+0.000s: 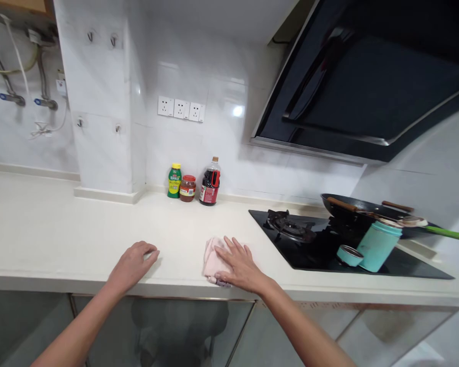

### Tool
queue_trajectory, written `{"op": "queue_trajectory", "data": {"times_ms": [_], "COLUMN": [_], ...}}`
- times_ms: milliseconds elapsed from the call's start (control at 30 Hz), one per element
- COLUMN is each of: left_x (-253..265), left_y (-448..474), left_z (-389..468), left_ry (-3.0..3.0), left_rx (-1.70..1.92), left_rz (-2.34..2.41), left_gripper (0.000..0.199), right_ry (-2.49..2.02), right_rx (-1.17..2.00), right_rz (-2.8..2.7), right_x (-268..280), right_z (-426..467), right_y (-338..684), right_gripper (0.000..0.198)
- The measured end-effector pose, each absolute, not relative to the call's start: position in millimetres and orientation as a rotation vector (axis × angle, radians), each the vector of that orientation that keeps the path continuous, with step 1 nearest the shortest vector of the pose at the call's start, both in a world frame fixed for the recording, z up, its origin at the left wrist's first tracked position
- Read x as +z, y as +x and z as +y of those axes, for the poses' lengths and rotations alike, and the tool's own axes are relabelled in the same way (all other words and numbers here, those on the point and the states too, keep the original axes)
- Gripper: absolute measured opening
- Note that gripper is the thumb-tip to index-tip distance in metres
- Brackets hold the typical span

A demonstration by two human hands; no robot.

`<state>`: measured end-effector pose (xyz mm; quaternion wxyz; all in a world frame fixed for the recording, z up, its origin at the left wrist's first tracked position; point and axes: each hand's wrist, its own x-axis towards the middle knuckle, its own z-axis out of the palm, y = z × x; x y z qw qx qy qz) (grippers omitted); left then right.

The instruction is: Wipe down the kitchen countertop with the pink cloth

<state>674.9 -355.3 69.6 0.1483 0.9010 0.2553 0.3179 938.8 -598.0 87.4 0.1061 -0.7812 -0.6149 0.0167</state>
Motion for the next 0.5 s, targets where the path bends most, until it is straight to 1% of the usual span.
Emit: {"op": "queue_trajectory", "data": {"times_ms": [67,133,200,233,300,500], "left_x": [69.9,69.7,68.9,68.4,67.8,67.8], "left_y": [674.5,674.3,674.1,674.1,674.2,674.4], "left_z": [-355.9,-355.9,-355.6,-355.5,-355.4,-356.6], "left_ry": [2.592,2.591,2.588,2.586,2.578,2.55], "left_rx": [0.895,0.888,0.893,0.897,0.901,0.953], "left_rz": [0.735,0.73,0.729,0.734,0.746,0.754], "left_gripper": [0.04,0.039,0.039,0.039,0.039,0.036], "right_ry": [-2.138,-1.949,-1.817,-1.784,-1.769,-1.756], "right_rx": [-0.041,-0.056,-0.013,0.012,0.045,0.036], "right_rz": [-1.882,-1.894,-1.76,-1.664,-1.47,-1.038], "right_x": [80.4,71.2,62.9,59.9,57.4,68.1], "right_z": [-596.9,-594.6,-589.8,-586.4,-578.2,-563.2], "right_y": [936.2,935.5,939.2,943.1,954.8,987.7], "right_gripper": [0.068,0.049,0.036,0.034,0.038,0.066]}}
